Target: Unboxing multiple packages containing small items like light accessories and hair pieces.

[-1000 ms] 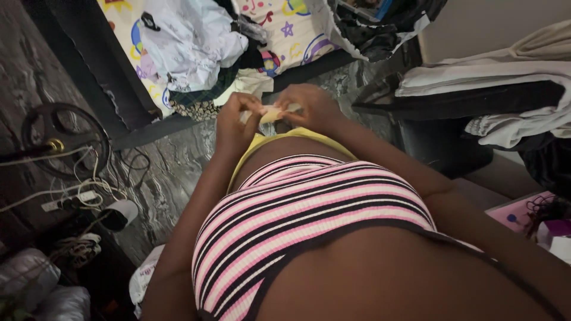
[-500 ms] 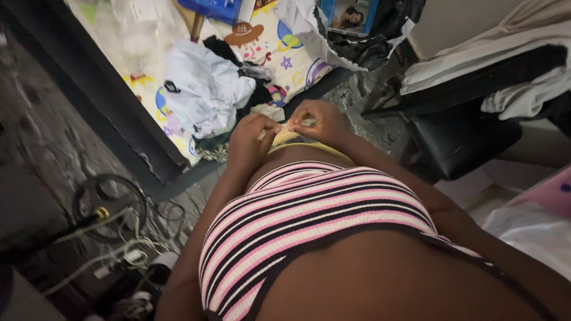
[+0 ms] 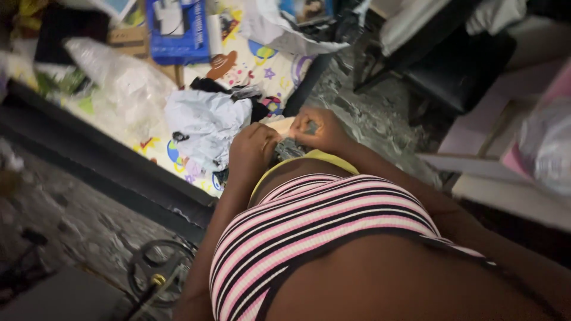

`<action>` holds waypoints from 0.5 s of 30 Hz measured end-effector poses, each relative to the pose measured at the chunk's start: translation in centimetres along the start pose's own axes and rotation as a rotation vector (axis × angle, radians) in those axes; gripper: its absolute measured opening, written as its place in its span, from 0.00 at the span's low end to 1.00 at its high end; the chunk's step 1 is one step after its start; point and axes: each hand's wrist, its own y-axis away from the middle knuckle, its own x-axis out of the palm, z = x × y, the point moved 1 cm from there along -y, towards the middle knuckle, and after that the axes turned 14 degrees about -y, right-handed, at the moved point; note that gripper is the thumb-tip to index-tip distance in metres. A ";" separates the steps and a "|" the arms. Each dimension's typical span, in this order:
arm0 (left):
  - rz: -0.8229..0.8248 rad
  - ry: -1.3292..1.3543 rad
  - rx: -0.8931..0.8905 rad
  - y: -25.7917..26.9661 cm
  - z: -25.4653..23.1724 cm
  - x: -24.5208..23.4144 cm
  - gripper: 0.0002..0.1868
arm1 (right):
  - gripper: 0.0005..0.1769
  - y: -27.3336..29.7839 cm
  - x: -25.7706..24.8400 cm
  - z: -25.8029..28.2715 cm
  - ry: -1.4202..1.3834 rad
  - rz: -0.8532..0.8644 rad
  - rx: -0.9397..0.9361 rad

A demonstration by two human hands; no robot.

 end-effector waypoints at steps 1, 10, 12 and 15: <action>0.027 0.017 0.037 0.0 0.2 0.2 0.05 | 0.14 0.5 0.5 0.0 0.009 -0.047 0.008; 0.254 0.106 0.308 -1.4 -2.1 3.1 0.07 | 0.14 8.7 1.9 0.9 -0.053 -0.379 0.101; 0.332 0.131 0.367 -2.0 -3.0 3.6 0.09 | 0.16 10.3 2.0 0.6 0.090 -0.419 0.062; 0.351 0.117 0.481 -2.6 -3.8 5.7 0.08 | 0.17 12.6 2.0 0.4 0.029 -0.507 0.027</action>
